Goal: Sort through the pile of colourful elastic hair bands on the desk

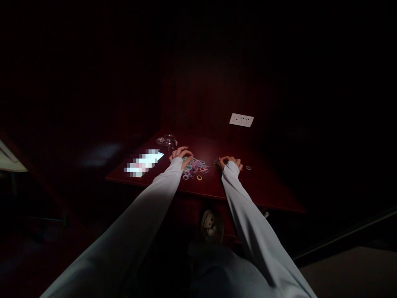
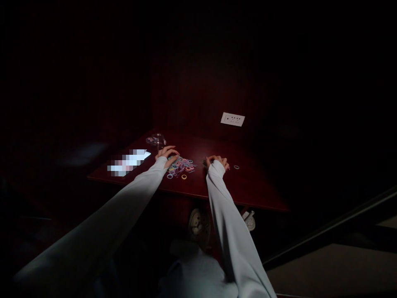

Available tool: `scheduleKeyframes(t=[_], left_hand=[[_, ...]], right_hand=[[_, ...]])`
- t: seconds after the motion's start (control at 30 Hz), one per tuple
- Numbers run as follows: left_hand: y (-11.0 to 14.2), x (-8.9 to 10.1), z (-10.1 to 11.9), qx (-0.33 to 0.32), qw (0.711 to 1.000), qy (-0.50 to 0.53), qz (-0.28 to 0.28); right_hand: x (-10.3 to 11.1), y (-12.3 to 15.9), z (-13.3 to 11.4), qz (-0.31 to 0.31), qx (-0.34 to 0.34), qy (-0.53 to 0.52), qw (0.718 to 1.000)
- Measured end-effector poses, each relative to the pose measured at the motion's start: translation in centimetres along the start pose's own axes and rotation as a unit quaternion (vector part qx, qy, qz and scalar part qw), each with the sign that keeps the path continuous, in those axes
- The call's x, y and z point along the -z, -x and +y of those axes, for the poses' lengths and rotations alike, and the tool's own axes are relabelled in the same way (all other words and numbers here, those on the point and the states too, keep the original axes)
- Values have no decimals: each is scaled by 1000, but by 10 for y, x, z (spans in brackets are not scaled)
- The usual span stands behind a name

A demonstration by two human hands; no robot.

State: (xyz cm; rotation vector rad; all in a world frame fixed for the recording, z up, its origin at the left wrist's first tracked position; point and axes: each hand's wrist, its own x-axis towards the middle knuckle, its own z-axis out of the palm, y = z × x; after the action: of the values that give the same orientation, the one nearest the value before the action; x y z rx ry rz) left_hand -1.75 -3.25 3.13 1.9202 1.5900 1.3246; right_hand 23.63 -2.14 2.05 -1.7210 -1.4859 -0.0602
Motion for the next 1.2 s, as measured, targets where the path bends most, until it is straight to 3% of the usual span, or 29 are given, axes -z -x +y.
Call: scheduleKeyframes(t=[0.17,0.33,0.43,0.67,0.97,1.2], left_hand=[[2,-1,1,-17,1000,7,-10],[4,4,8,-30,998,-1,-57],[5,4,11,-64,994,-12,-84],[6,-3,6,-124,983,-58,-124],[3,-2,5,-71,992,-52,-92],[2,-4,4,-65,993,-49,-83]], right_hand=[[-4,3,-5,15,39,-8,999],[-3,18,-28,-131,193,-19,972],[-1,27,-39,-177,243,1,954],[0,29,-43,-193,241,13,951],[-1,27,-45,-209,236,5,949],[-2,28,-47,-209,246,10,946]])
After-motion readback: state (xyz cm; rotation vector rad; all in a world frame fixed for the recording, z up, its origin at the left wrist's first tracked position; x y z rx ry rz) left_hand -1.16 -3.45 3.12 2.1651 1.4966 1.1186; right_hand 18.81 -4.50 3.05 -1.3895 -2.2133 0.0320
